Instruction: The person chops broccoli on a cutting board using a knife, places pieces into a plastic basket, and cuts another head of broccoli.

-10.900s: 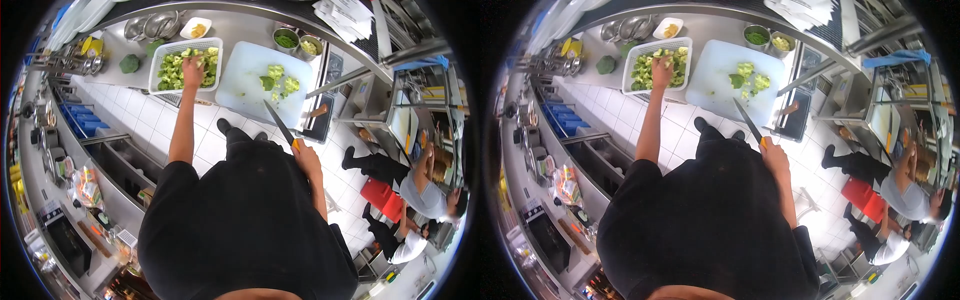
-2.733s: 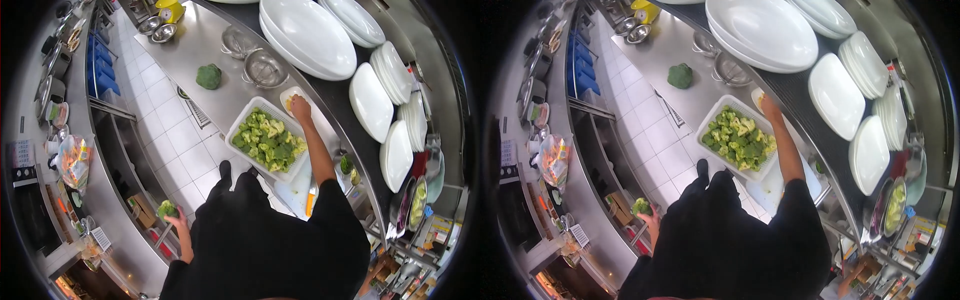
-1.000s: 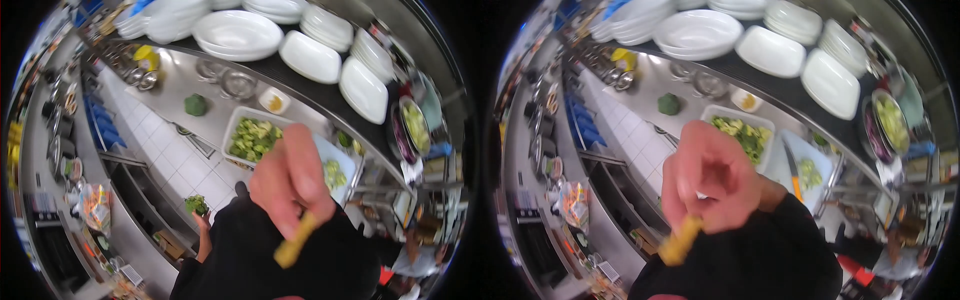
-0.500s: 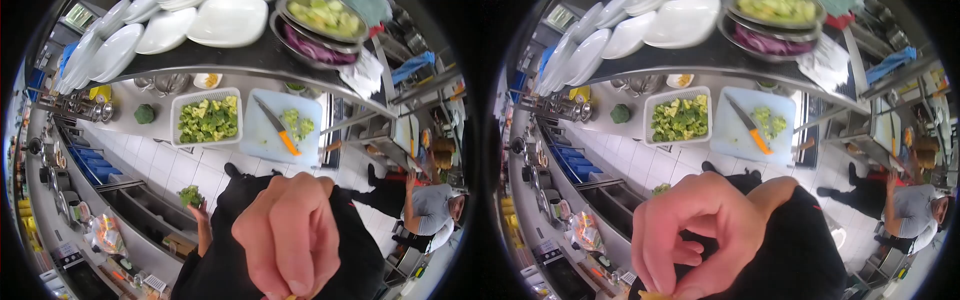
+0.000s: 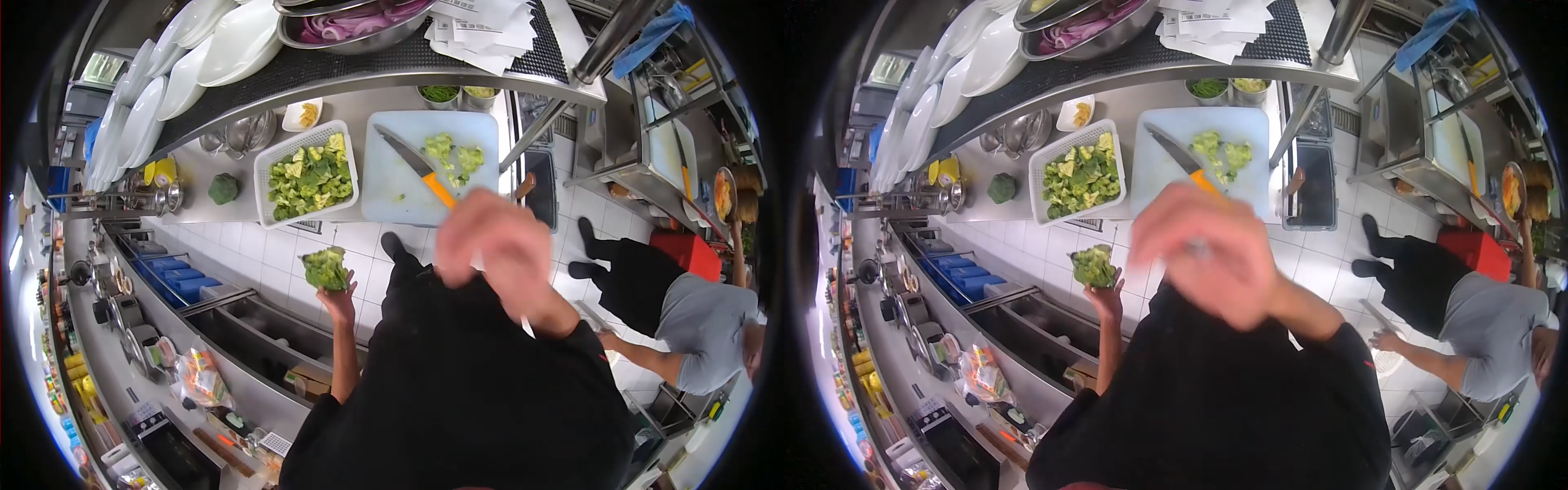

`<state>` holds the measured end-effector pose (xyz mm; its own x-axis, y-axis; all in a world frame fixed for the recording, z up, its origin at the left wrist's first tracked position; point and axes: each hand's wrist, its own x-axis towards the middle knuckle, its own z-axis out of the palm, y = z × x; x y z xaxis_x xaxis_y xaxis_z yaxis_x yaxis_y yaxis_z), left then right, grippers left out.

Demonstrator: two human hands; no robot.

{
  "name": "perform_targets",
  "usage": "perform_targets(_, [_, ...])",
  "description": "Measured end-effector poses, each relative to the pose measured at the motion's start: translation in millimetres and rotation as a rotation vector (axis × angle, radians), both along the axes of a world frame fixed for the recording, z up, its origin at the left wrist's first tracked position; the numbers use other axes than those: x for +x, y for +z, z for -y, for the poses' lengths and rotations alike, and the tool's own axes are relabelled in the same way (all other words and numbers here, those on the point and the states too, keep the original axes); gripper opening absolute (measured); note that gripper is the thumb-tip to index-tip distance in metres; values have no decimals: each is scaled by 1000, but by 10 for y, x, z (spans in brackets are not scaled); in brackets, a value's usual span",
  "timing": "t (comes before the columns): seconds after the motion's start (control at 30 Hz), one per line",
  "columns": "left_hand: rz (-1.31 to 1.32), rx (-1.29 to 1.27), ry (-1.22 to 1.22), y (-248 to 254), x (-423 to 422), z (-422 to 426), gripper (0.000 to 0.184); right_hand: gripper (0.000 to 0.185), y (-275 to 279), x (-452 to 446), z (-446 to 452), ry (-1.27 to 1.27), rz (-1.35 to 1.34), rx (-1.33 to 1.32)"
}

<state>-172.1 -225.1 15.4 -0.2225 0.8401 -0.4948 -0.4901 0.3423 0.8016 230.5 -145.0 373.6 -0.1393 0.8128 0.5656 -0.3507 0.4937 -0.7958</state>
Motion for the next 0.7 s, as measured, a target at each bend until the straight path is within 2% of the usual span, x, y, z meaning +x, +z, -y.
perform_targets(0.03, [-4, 1, -4, 89, 92, -95, 74, 19, -240, 84, -94, -177, 251, -42])
perform_targets(0.07, [5, 8, -18, 186, 170, -158, 74, 19, -484, 145, -202, -259, 490, -196])
perform_targets(0.13, [25, 24, -44, 363, 353, -288, 75, 34, -1326, 307, -482, -414, 885, -240])
perform_targets(0.2, [54, 79, -53, 496, 502, -349, 74, 52, -2285, 519, -701, -469, 1233, -401])
perform_targets(0.27, [103, 125, -64, 533, 586, -453, 74, 76, -2958, 665, -992, -448, 1362, -525])
perform_targets(0.37, [137, 168, -21, 639, 683, -532, 74, 86, -3268, 562, -1302, -524, 1363, -558])
perform_targets(0.47, [131, 179, -15, 659, 630, -593, 74, 91, -3501, 372, -1632, -474, 1434, -633])
perform_targets(0.57, [109, 212, -22, 708, 546, -588, 73, 87, -3514, 158, -1761, -543, 1505, -547])
perform_targets(0.7, [113, 262, 20, 785, 470, -533, 74, 79, -3592, 134, -1982, -445, 1596, -502])
